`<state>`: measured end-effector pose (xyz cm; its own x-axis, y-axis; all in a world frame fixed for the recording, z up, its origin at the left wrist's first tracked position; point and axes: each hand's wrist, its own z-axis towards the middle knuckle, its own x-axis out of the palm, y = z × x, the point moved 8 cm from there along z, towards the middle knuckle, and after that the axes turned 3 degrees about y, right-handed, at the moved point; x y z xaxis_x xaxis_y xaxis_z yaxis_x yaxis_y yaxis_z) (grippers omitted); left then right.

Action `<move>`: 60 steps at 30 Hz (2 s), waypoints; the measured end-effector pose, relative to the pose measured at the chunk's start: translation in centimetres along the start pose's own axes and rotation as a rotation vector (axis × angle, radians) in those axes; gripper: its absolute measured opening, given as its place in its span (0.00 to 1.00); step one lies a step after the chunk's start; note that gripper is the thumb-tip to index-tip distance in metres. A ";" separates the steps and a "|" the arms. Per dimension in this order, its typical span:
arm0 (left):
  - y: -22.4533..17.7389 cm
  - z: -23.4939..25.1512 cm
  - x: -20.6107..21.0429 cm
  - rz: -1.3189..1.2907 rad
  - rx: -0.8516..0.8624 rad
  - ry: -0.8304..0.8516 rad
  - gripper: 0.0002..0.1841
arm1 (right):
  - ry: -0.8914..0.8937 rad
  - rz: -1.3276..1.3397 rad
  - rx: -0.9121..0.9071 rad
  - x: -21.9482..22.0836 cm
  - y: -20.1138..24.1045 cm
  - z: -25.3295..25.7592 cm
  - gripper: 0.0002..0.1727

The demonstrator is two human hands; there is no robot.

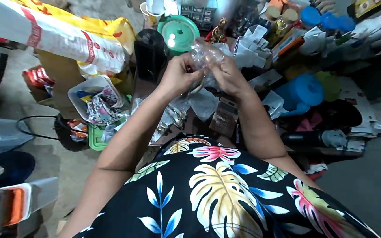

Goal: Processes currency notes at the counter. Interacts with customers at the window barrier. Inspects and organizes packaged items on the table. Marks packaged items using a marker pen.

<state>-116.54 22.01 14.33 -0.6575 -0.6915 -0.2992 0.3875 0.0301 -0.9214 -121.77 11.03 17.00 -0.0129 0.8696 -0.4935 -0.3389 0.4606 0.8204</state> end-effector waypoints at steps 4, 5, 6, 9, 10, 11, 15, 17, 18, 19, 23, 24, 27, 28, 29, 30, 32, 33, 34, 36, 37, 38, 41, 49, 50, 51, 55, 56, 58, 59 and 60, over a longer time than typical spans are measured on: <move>-2.4 0.0 -0.6 0.001 0.079 0.081 0.08 | 0.108 0.270 -0.093 2.0 -2.9 -1.4 0.54; -2.9 0.0 -0.6 0.055 0.087 0.097 0.08 | 0.124 0.282 -0.096 2.6 -3.1 -1.8 0.47; -3.3 0.0 -0.5 0.109 0.104 0.118 0.07 | 0.124 0.298 -0.087 3.3 -3.1 -2.2 0.35; -4.4 0.1 -0.2 0.152 0.208 0.156 0.07 | -0.019 0.223 0.000 4.1 -2.7 -2.6 0.15; -4.7 0.1 -0.2 0.123 0.252 0.147 0.09 | -0.083 0.198 0.038 3.9 -2.9 -2.6 0.14; -4.7 0.0 -0.4 0.092 0.278 0.131 0.17 | -0.129 0.199 0.079 3.7 -3.4 -2.5 0.15; 0.0 -1.2 0.7 0.153 0.161 0.176 0.57 | -0.326 0.465 0.104 2.1 -4.1 -1.0 0.28; 2.9 -2.1 2.9 0.193 0.061 0.222 0.53 | -0.441 0.681 0.067 1.7 -3.6 -0.4 0.28; 3.7 -2.3 3.8 0.194 0.010 0.227 0.50 | -0.473 0.743 0.058 1.7 -3.2 -0.2 0.29; 4.1 -2.3 4.3 0.162 -0.019 0.197 0.45 | -0.489 0.773 0.051 1.8 -2.7 0.0 0.29; 4.0 -2.4 4.7 0.050 -0.024 -0.015 0.31 | -0.461 0.748 0.038 2.0 -1.2 0.3 0.30; 4.1 -2.5 4.8 0.043 -0.037 -0.043 0.31 | -0.457 0.736 0.040 2.0 -1.1 0.4 0.30; 4.6 -2.7 5.1 0.051 -0.060 -0.078 0.31 | -0.480 0.727 0.050 2.4 -1.5 0.3 0.30; 4.7 -2.8 5.2 0.060 -0.056 -0.092 0.29 | -0.497 0.730 0.056 2.6 -1.7 0.2 0.30; 4.8 -2.9 5.2 0.075 -0.057 -0.115 0.26 | -0.511 0.737 0.064 2.8 -2.0 0.1 0.30; 4.9 -3.0 5.3 0.089 -0.070 -0.139 0.22 | -0.521 0.743 0.081 3.1 -2.2 0.0 0.29; 5.3 -3.2 5.4 0.095 -0.086 -0.150 0.18 | -0.527 0.746 0.113 3.5 -2.7 -0.1 0.28; 5.6 -3.3 5.4 0.074 -0.085 -0.133 0.18 | -0.526 0.752 0.112 3.7 -2.7 -0.2 0.26; 5.9 -3.3 5.4 0.035 -0.073 -0.097 0.18 | -0.508 0.745 0.107 3.7 -2.7 -0.2 0.24; 5.8 -3.2 5.2 -0.079 -0.014 -0.002 0.22 | -0.419 0.605 0.097 3.5 -2.1 -0.1 0.22; 5.2 -3.0 4.9 -0.137 0.015 0.041 0.25 | -0.355 0.466 0.084 3.2 -1.5 0.0 0.19; 4.3 -3.0 4.6 -0.204 0.042 0.079 0.29 | -0.267 0.309 0.066 3.1 -1.0 0.0 0.17; 1.9 -2.5 3.6 -0.323 0.134 0.108 0.19 | 0.014 -0.018 0.060 3.6 -0.8 0.8 0.16; 0.7 -2.0 2.3 -0.390 0.243 0.013 0.17 | -0.190 0.609 0.214 1.8 -1.8 1.1 0.27; 1.1 -1.9 2.0 -0.458 0.209 -0.026 0.17 | -0.248 0.652 0.238 1.7 -2.3 0.8 0.26; 1.8 -1.8 1.5 -0.558 0.151 -0.089 0.16 | -0.285 0.632 0.245 1.5 -2.8 0.5 0.26; 5.2 -1.8 -1.7 -1.148 -0.064 -0.363 0.20 | -0.254 0.076 -0.001 1.9 -2.4 -2.5 0.41; 5.9 -1.9 -2.2 -1.272 -0.082 -0.386 0.22 | -0.209 -0.050 -0.075 3.2 -2.0 -3.4 0.47; 6.9 -2.0 -2.5 -1.429 -0.089 -0.393 0.24 | -0.181 -0.228 -0.176 5.7 -2.2 -4.6 0.37; 7.3 -2.0 -2.3 -1.480 -0.095 -0.388 0.25 | -0.212 -0.231 -0.171 6.4 -2.6 -4.9 0.30; 7.6 -1.9 -2.1 -1.519 -0.107 -0.377 0.24 | -0.272 -0.160 -0.133 6.5 -3.2 -5.0 0.24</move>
<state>-113.48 25.08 7.50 -0.1755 -0.2547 0.9510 -0.5181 -0.7975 -0.3092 -125.49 14.31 9.68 0.2956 0.8121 -0.5031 -0.4361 0.5833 0.6852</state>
